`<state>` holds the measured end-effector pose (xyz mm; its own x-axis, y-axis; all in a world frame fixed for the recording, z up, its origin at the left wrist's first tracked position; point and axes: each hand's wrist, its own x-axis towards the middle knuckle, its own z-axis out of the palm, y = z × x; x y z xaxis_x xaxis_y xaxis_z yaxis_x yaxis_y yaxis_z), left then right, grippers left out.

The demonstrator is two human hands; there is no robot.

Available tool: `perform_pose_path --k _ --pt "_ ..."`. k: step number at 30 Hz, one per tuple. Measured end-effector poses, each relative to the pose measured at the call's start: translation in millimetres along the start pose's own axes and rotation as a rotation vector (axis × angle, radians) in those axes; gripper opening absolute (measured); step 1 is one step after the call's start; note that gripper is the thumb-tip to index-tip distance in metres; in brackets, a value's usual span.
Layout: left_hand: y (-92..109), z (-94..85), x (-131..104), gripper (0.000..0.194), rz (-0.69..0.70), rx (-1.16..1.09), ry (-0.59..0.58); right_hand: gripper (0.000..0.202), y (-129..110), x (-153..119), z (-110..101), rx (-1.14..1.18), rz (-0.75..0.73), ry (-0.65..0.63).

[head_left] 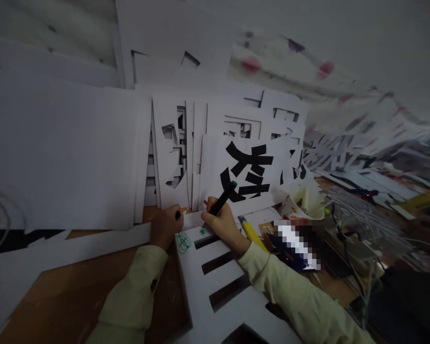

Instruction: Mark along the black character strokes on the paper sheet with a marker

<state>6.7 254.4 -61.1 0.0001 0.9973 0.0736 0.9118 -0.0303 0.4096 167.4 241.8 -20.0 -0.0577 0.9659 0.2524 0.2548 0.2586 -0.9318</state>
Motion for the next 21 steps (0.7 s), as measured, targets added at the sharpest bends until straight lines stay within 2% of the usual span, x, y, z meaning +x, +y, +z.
perform_pose_path --k 21 --pt "-1 3.2 2 0.017 -0.005 -0.019 0.030 0.021 -13 -2 -1 -0.113 0.030 -0.074"
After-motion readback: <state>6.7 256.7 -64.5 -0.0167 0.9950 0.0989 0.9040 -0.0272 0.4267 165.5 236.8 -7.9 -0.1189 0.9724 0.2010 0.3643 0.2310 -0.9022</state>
